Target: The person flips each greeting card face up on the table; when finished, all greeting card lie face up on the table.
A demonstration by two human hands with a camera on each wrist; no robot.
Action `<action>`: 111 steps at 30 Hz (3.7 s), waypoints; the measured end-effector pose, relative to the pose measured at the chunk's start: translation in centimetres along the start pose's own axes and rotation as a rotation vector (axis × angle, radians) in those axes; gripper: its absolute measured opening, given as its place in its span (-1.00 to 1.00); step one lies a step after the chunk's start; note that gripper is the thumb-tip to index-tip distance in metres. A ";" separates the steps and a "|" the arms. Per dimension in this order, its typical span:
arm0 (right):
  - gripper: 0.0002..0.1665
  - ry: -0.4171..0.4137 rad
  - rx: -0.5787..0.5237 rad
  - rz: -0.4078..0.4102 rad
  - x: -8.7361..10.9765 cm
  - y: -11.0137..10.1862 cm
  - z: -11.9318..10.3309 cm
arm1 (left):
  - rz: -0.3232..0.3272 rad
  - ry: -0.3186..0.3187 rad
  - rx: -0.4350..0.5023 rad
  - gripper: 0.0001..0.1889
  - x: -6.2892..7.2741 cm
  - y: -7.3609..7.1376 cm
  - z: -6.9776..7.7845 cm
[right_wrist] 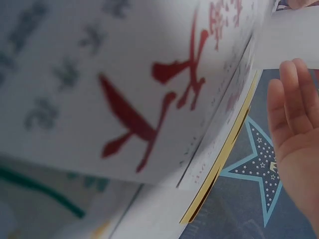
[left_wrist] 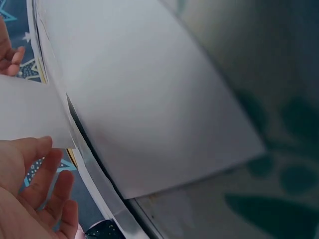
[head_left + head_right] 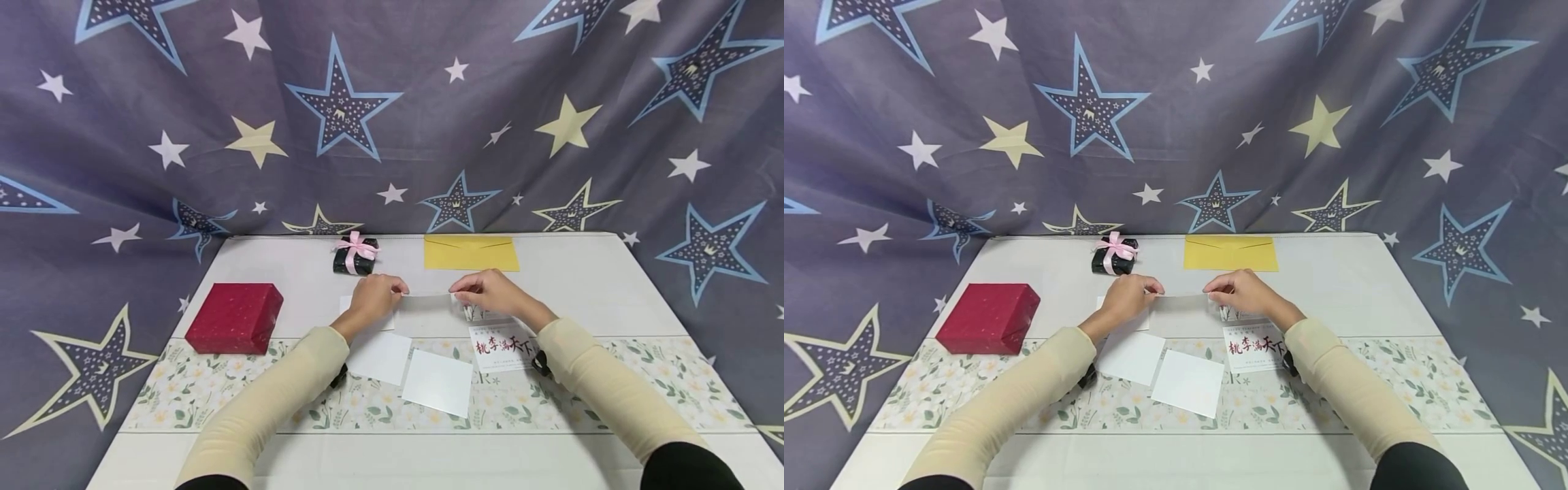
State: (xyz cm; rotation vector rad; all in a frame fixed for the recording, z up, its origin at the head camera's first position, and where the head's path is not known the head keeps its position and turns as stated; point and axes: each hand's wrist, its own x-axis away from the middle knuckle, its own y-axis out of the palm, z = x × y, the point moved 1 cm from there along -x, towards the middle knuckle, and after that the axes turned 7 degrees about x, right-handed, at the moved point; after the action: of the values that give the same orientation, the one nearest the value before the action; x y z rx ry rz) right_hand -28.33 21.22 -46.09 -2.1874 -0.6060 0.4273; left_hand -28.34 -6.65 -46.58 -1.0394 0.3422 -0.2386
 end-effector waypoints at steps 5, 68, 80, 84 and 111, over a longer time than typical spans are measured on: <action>-0.79 0.005 0.062 -0.027 0.3 0.3 0.0 | -0.007 0.016 -0.038 -0.79 0.0 0.1 0.0; -0.66 -0.141 0.287 -0.169 5.1 1.5 -4.2 | -0.227 0.231 -0.143 -0.70 7.1 -1.5 4.5; -0.61 -0.120 0.272 -0.238 7.7 3.0 -4.7 | -0.315 0.303 -0.158 -0.62 11.0 -1.2 5.5; -0.56 -0.105 0.278 -0.254 8.4 3.4 -4.8 | -0.336 0.327 -0.166 -0.63 11.8 -0.6 5.1; -0.65 -0.082 0.317 -0.239 9.3 3.7 -5.7 | -0.329 0.322 -0.245 -0.66 12.6 0.7 5.3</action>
State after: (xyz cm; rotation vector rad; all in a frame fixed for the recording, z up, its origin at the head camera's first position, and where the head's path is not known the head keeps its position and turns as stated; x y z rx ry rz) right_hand -16.81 20.83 -46.40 -1.7798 -0.7781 0.4526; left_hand -14.63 -6.49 -46.78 -1.3003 0.4992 -0.6777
